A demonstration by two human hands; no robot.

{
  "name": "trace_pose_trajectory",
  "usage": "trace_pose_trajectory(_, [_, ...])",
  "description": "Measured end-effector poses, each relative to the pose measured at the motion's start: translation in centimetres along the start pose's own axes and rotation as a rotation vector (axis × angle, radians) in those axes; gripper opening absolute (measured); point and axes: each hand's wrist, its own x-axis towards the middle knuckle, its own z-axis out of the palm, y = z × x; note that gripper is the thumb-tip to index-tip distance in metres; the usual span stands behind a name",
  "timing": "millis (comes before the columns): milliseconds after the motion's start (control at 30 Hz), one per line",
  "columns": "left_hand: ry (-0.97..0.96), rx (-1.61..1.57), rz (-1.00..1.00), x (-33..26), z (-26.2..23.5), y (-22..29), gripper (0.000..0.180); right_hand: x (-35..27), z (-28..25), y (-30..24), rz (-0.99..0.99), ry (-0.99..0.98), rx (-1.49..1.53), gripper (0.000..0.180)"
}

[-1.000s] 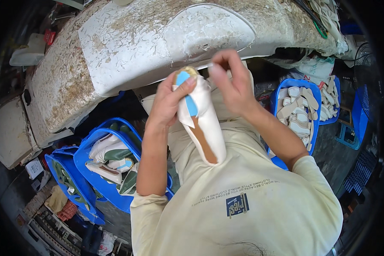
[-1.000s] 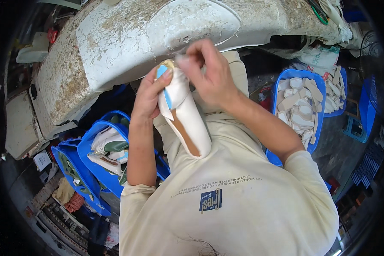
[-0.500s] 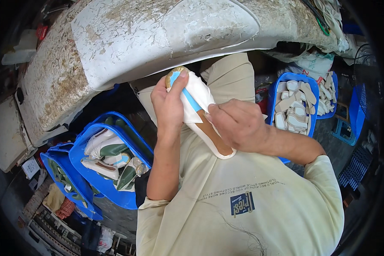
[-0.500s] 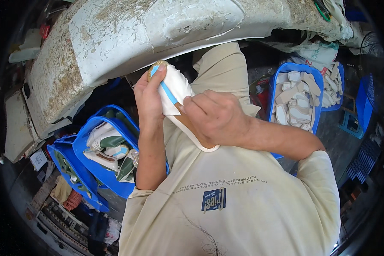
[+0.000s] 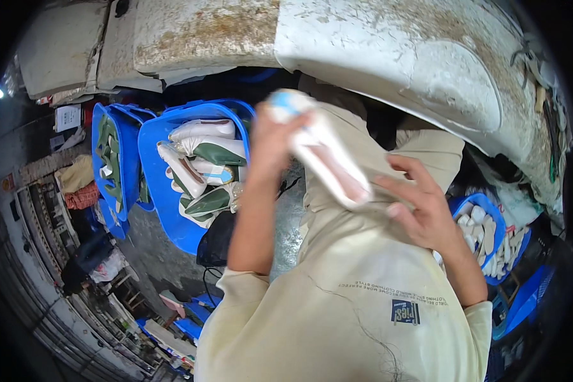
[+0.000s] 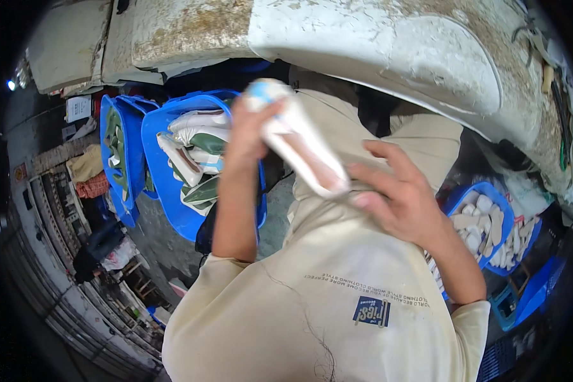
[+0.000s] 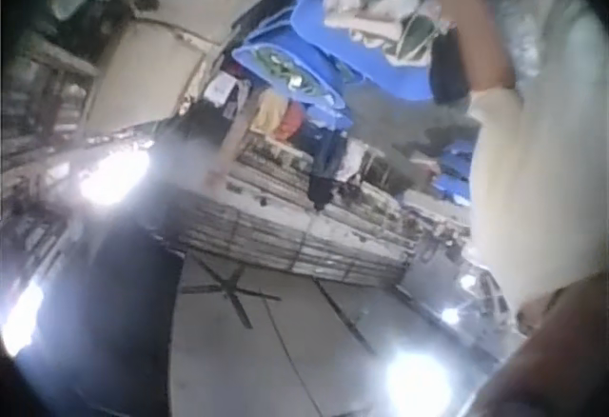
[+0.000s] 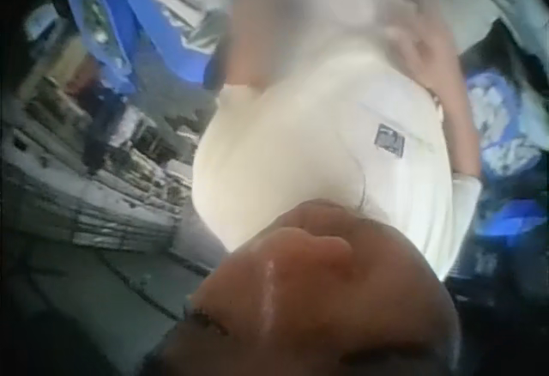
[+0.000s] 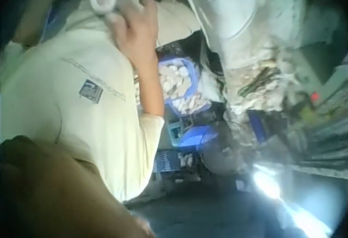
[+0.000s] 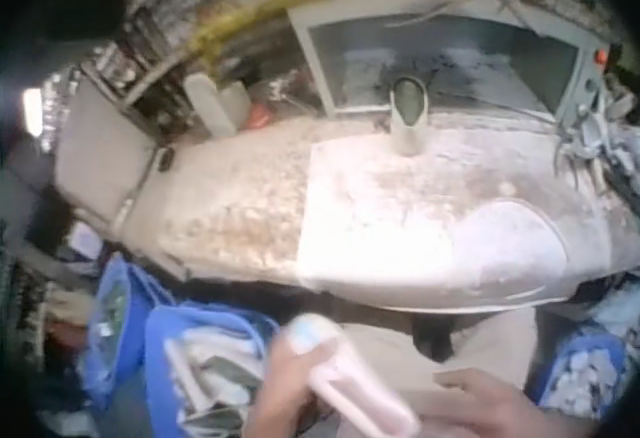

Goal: The person attaches fabric bow decorations onto shoes mounted on shoe lasts, folding, wrapping, and smoothing the fabric around each shoe by hand.

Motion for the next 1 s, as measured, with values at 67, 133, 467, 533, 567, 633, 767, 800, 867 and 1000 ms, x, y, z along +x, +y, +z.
trace_pose_trajectory(67, [0.224,0.014,0.0,1.8,-7.9,3.9,0.047,0.0,-1.0,0.7,0.08,0.127,-0.001,0.036])
trace_pose_trajectory(133, [0.387,-0.144,0.028,3.9,-17.8,5.1,0.03,-1.1,-2.6,2.1,0.229,0.151,0.013,0.033])
trace_pose_trajectory(467, [0.608,-0.032,-0.232,9.3,-37.0,11.0,0.042,-5.7,-16.0,7.6,0.307,0.364,-0.096,0.021])
trace_pose_trajectory(533, [1.125,0.899,-0.29,12.1,-19.1,17.0,0.063,-6.8,-18.0,8.3,0.29,0.442,-0.186,0.019])
trace_pose_trajectory(567, [1.399,1.375,-0.248,10.7,-9.7,20.9,0.074,-6.6,-18.8,9.0,0.245,0.462,-0.169,0.018])
trace_pose_trajectory(633, [0.98,1.299,0.809,11.6,-4.3,21.8,0.063,-5.9,-20.8,9.9,0.157,0.426,-0.171,0.018])
trace_pose_trajectory(767, [-0.022,0.544,0.993,10.3,28.5,21.6,0.064,-6.3,-24.0,12.2,0.031,0.414,-0.313,0.016])
trace_pose_trajectory(800, [-0.124,0.508,1.002,10.7,33.9,21.4,0.072,-6.4,-25.6,12.8,-0.004,0.453,-0.364,0.015])
trace_pose_trajectory(867, [0.119,0.786,1.044,13.7,41.1,20.8,0.066,-7.2,-28.6,14.4,-0.039,0.556,-0.451,0.015])
trace_pose_trajectory(1000, [-0.254,0.17,0.485,15.5,43.7,22.2,0.049,-11.1,-36.6,19.6,0.138,0.801,-0.635,0.018])
